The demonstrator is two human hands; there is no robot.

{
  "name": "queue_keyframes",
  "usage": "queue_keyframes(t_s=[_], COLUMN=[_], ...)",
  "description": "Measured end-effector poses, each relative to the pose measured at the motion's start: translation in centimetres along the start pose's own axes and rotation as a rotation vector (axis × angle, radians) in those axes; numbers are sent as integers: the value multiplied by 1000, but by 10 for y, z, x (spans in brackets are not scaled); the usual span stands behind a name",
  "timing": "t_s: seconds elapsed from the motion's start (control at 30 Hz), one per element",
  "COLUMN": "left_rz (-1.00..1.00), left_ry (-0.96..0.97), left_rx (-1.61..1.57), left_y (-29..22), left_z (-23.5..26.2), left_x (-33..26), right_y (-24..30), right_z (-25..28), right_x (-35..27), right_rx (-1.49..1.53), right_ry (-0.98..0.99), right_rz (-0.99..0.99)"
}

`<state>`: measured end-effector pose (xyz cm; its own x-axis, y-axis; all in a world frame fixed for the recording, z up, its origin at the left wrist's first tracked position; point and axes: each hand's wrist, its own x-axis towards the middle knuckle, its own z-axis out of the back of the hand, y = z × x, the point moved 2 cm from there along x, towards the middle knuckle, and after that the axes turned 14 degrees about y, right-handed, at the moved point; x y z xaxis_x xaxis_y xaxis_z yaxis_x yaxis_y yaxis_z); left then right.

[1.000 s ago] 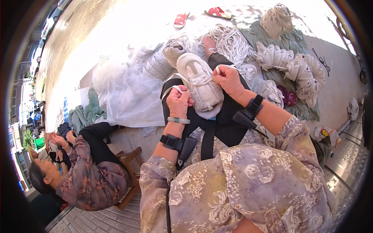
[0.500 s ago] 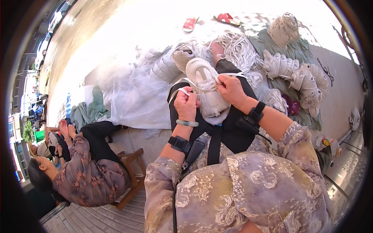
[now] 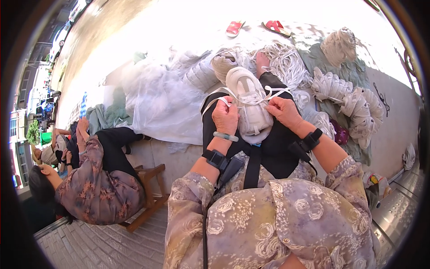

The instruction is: The person is threading laces or cords through a white shoe upper as part of a shoe manufacturing process.

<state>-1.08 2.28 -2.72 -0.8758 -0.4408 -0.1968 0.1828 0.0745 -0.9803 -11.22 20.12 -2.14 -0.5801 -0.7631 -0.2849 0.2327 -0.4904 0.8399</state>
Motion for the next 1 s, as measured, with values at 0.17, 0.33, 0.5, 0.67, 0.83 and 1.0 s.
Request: queue_keyframes(t_s=[0.17,0.33,0.5,0.67,0.83,1.0], left_rz=[-70,-124,235,-165,-363,-264], left_ry=[4,30,187,182,246,215], left_rx=[174,454,761,932,976,947], left_y=[3,10,-16,-45,-26,-13], left_z=[-3,5,15,-4,-11,-4], left_x=[5,10,8,-29,-29,-25], right_y=[-3,-2,-7,25,55,50], right_z=[-1,-4,2,-1,-29,-39], right_x=[-3,-5,-6,-7,10,23], right_rx=[51,62,383,122,-299,-416], right_ry=[-46,-47,-17,-96,-57,-34], right_rz=[38,35,-49,147,345,207])
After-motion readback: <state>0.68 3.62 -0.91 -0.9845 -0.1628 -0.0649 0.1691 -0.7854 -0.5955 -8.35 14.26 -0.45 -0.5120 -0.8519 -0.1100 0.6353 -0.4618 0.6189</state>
